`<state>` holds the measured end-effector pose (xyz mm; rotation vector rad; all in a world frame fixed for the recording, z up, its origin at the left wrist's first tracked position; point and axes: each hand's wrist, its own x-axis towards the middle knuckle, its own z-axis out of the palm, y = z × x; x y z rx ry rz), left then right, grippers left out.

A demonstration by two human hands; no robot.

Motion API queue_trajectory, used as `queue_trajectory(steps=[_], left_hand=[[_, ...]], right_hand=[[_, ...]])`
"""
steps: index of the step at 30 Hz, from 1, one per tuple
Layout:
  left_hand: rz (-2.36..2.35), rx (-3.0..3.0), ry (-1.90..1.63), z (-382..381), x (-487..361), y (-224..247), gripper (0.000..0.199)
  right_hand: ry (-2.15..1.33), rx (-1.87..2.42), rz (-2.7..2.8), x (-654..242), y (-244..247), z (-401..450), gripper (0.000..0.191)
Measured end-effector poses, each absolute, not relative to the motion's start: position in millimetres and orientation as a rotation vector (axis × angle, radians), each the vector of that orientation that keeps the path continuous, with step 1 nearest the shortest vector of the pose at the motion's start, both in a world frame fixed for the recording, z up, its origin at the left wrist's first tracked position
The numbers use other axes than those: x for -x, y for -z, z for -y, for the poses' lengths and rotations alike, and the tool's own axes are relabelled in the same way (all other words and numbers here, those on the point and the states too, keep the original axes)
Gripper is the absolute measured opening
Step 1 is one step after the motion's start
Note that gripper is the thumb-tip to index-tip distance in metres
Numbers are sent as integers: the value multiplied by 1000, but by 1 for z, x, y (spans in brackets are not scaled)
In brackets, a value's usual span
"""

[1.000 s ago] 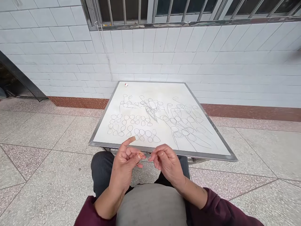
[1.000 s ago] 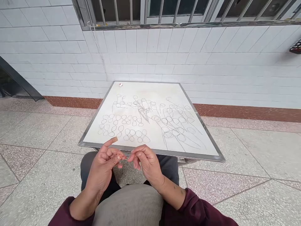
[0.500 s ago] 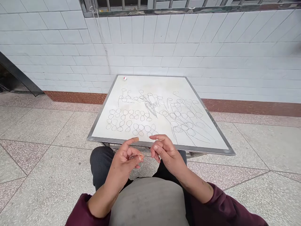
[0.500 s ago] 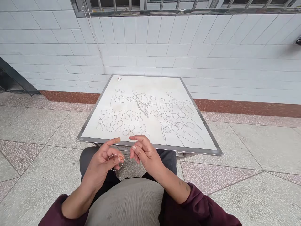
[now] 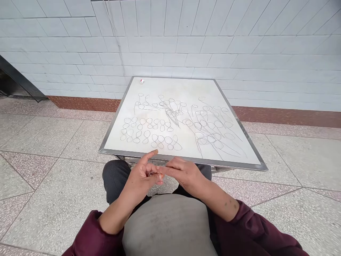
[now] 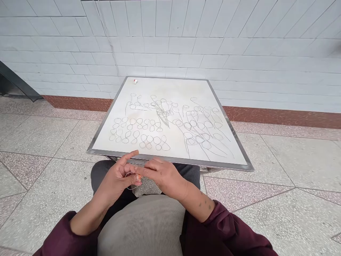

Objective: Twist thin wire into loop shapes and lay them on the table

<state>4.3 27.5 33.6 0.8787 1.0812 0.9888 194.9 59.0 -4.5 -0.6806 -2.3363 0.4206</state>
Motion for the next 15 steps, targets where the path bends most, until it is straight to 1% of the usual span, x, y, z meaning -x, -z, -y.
queue_trajectory(steps=[3, 10, 15], left_hand=[[-1079, -865, -1001, -27, -5, -30, 68], [-1114, -851, -1036, -28, -10, -26, 70], [-1064, -853, -1007, -26, -11, -19, 69]], right_hand=[[-363, 699, 2384, -194, 3, -59, 50], [-268, 716, 2411, -192, 6, -59, 43], [-160, 715, 2421, -190, 8, -61, 32]])
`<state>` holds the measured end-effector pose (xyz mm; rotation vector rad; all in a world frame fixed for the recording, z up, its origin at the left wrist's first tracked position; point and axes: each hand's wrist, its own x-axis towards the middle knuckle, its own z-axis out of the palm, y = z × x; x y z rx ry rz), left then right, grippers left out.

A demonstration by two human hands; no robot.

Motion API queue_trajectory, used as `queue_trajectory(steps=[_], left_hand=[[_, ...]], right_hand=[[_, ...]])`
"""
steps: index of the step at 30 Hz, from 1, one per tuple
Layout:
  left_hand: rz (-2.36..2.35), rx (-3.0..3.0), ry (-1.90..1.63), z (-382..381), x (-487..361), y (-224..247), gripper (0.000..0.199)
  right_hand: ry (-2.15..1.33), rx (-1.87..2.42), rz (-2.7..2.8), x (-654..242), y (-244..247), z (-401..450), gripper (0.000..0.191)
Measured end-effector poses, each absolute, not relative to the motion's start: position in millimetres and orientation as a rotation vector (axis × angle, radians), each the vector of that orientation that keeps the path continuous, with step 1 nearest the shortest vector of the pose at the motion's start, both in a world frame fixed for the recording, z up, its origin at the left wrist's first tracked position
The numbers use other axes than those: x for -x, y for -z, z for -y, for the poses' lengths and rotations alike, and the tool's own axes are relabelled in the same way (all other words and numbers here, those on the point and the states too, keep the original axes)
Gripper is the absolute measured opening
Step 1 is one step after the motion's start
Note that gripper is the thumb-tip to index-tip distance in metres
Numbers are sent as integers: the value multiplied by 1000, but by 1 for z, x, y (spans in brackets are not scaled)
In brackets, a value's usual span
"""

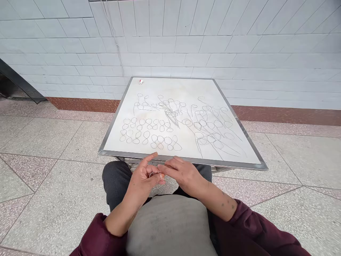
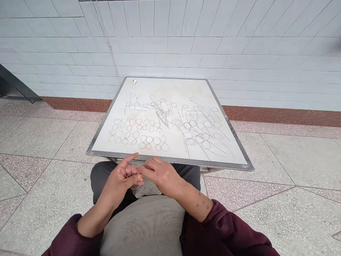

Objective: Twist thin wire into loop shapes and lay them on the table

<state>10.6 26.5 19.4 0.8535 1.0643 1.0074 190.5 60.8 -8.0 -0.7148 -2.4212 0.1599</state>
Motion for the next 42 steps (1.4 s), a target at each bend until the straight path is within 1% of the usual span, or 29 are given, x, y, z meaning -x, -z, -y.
queue_trajectory(steps=[4, 8, 11, 15, 17, 20, 25, 30, 31, 33, 35, 37, 39, 42], left_hand=[[-1060, -842, -1012, -23, -12, -19, 66], [-1078, -850, -1052, -21, -14, -19, 56], [-1093, -897, -1074, -21, -14, -17, 54], [-1114, -972, -1068, -22, -13, -15, 54], [-1123, -984, -1065, -23, -13, -15, 53], [-1122, -986, -1067, -22, -14, -14, 50], [-1080, -910, -1138, -22, -17, -8, 50], [-1086, -905, -1153, -23, -17, -3, 50], [-1093, -901, -1157, -24, -17, -2, 49], [-1105, -885, -1172, -25, -15, -1, 48], [-1112, -869, -1192, -26, -13, 0, 49], [-1109, -860, -1204, -27, -11, 0, 50], [-1105, -857, -1209, -27, -10, -1, 51], [-1101, -835, -1223, -27, -11, -2, 50]], right_hand=[[-108, 719, 2409, -190, 7, -62, 27], [-139, 713, 2392, -189, 8, -61, 27], [-260, 776, 2278, -184, 11, -59, 26], [-477, 958, 2065, -177, 14, -56, 18], [-522, 1017, 2050, -174, 13, -56, 16], [-547, 1100, 2056, -172, 10, -55, 18], [-667, 1234, 1998, -168, 12, -55, 16], [-756, 1274, 1931, -165, 14, -57, 17], [-807, 1269, 1898, -165, 14, -57, 16], [-1025, 1239, 1793, -166, 13, -59, 17], [-1324, 1174, 1652, -167, 12, -61, 23], [-1528, 1103, 1537, -168, 11, -62, 30], [-1578, 1068, 1483, -168, 10, -64, 34], [-1607, 1043, 1431, -168, 11, -65, 34]])
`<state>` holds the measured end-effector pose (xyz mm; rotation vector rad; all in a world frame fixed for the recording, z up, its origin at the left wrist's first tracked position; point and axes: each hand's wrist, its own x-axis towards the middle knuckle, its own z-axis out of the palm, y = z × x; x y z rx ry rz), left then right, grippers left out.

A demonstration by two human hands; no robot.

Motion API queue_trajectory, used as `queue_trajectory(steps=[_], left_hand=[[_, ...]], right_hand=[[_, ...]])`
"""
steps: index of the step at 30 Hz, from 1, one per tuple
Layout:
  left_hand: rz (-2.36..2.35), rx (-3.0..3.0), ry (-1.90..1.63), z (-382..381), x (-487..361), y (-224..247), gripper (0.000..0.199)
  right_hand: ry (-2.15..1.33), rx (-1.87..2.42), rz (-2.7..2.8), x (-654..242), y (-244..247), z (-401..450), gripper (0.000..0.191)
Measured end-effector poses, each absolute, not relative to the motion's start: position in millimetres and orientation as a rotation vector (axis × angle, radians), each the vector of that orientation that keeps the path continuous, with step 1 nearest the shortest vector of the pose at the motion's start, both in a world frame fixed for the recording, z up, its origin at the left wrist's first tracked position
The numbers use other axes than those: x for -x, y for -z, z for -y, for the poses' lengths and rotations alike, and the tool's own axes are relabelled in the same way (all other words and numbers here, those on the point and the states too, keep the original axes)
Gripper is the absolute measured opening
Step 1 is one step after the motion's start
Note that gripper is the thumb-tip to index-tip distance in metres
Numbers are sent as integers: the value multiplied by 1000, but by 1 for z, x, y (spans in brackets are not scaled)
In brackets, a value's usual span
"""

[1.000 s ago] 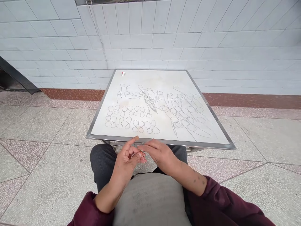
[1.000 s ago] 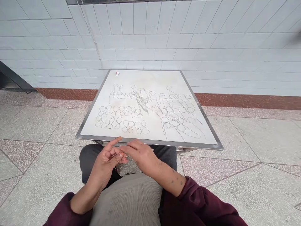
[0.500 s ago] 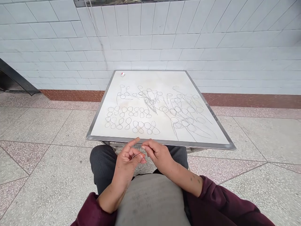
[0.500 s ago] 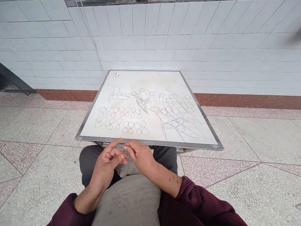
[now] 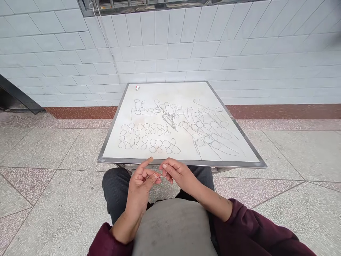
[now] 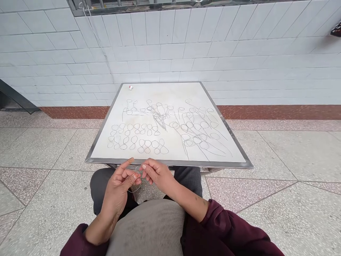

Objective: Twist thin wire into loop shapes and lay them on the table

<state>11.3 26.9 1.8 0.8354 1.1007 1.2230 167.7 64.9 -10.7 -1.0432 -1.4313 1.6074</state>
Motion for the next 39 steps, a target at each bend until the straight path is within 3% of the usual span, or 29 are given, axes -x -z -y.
queue_trajectory(steps=[11, 29, 35, 39], left_hand=[[-1037, -806, -1205, -28, -13, -3, 47], [-1083, -876, -1206, -29, -15, 14, 45], [-1114, -896, -1189, -30, -10, 8, 44], [-1139, -975, -1087, -32, -4, 3, 45]], right_hand=[[-1956, 907, 975, -168, 13, -68, 30], [-1733, 1033, 1163, -162, 19, -68, 27], [-1508, 1061, 1424, -163, 18, -63, 24], [-1558, 1076, 1528, -168, 21, -62, 22]])
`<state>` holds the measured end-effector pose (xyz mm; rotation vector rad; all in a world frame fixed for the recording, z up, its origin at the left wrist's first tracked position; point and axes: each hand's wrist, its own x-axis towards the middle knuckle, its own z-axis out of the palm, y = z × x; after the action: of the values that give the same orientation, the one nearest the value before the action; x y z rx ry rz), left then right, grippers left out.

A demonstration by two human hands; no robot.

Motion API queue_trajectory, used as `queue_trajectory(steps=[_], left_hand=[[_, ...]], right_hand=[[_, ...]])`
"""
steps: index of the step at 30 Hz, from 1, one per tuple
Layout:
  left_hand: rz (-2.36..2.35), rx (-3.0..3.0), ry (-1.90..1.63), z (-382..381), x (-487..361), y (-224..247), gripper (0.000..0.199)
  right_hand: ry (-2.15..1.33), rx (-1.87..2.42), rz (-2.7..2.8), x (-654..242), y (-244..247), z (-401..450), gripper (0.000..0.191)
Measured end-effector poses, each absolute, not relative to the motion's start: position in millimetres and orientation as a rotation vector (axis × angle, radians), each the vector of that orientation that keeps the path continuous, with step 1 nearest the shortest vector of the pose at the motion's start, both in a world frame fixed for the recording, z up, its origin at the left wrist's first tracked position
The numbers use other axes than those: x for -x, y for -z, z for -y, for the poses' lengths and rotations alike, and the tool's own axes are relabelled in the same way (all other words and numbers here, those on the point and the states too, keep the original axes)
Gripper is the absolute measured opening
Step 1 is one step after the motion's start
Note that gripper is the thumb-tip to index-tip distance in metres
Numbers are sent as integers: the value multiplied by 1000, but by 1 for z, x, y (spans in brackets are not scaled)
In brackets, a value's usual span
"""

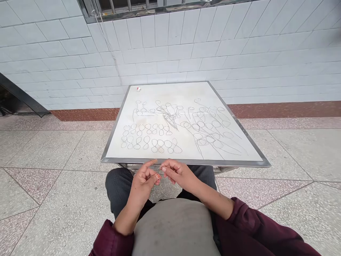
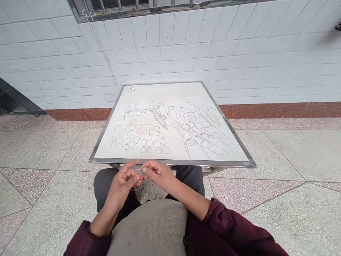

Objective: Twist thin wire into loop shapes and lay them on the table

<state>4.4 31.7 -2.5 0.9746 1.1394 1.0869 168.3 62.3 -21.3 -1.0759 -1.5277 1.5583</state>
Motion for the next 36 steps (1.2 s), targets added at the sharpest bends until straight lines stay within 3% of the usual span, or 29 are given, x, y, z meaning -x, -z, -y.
queue_trajectory(steps=[8, 19, 22, 29, 36], left_hand=[[-1181, -1149, -975, -37, 5, 7, 52], [-1111, -1027, -1118, -44, 15, -3, 74], [-1080, -863, -1198, -39, 8, 10, 71], [-1074, -635, -1479, -35, -14, 19, 45], [-1036, -671, -1484, -29, -13, 11, 41]], right_hand=[[-1383, 1044, 1664, -174, 16, -63, 17], [-1545, 1055, 1214, -165, 20, -66, 25], [-1590, 979, 1071, -162, 21, -66, 27], [-1697, 916, 978, -150, 24, -57, 28], [-1709, 936, 960, -145, 26, -52, 28]])
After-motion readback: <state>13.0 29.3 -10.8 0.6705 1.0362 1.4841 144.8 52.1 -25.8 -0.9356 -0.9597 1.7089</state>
